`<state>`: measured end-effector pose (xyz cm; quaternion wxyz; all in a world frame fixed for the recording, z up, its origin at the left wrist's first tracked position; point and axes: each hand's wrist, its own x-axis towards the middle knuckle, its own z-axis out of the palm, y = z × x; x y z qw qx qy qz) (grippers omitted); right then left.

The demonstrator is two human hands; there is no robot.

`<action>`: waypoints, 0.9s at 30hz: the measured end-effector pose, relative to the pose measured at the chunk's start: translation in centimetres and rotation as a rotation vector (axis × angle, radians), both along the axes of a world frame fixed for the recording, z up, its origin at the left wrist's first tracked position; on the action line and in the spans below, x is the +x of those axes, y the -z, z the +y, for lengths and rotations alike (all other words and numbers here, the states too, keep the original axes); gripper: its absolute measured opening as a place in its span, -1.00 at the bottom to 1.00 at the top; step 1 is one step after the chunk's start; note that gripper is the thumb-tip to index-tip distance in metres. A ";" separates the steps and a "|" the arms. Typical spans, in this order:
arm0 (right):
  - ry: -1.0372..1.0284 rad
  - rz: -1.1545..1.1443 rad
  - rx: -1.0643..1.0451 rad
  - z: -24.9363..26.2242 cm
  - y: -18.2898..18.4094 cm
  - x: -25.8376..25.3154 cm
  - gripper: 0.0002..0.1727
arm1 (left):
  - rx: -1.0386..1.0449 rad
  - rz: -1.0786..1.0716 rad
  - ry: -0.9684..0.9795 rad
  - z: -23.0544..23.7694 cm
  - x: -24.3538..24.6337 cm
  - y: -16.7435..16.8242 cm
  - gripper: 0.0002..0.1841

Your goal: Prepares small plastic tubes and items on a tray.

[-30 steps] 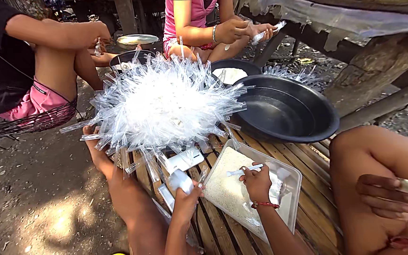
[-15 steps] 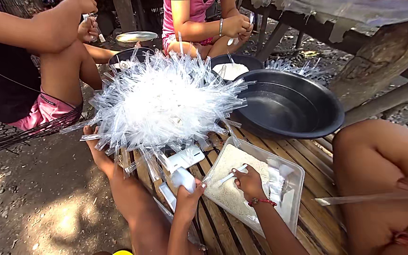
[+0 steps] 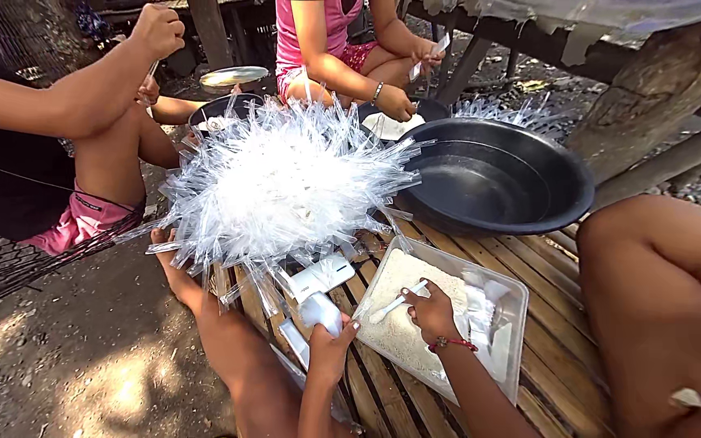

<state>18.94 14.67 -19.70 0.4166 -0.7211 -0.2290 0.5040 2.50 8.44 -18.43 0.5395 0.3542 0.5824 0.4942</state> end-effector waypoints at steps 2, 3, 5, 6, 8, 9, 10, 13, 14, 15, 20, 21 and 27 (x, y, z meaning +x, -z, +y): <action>0.032 0.060 0.017 0.0 -0.8 0.2 -0.40 | 0.012 0.055 0.005 0.1 0.0 0.2 -0.91; 0.043 0.083 0.024 0.0 -1.3 0.2 -0.42 | 0.014 0.082 0.007 0.1 0.0 0.3 -0.91; 0.073 0.115 0.040 0.0 -2.3 0.4 -0.45 | 0.018 0.116 0.007 0.1 0.1 0.4 -0.90; 0.090 0.127 0.055 -0.1 -2.8 0.4 -0.46 | 0.024 0.131 0.005 0.1 0.1 0.4 -0.90; 0.119 0.134 0.081 -0.1 -3.8 0.5 -0.52 | 0.042 0.179 0.013 0.0 0.1 0.5 -0.89; 0.127 0.139 0.094 -0.2 -4.3 0.5 -0.53 | 0.047 0.212 0.021 0.0 0.0 0.6 -0.88; 0.136 0.142 0.111 -0.2 -4.7 0.5 -0.53 | 0.047 0.242 0.033 -0.1 0.0 0.6 -0.87; 0.143 0.132 0.153 -0.3 -5.2 0.4 -0.53 | 0.036 0.300 0.068 -0.2 0.0 0.5 -0.82; 0.137 0.129 0.163 -0.2 -5.2 0.4 -0.52 | 0.031 0.309 0.077 -0.2 0.0 0.5 -0.82; 0.133 0.128 0.173 -0.2 -5.1 0.3 -0.50 | 0.031 0.318 0.082 -0.2 0.0 0.5 -0.82; 0.110 0.115 0.180 0.1 -5.2 0.2 -0.50 | 0.006 0.372 0.103 -0.2 -0.1 0.2 -0.82; 0.093 0.096 0.172 0.1 -5.2 0.2 -0.48 | -0.002 0.376 0.107 -0.2 -0.1 0.2 -0.82; 0.026 0.079 0.144 -0.2 -5.0 -0.3 -0.43 | 0.007 0.361 0.112 -0.1 0.0 0.4 -0.82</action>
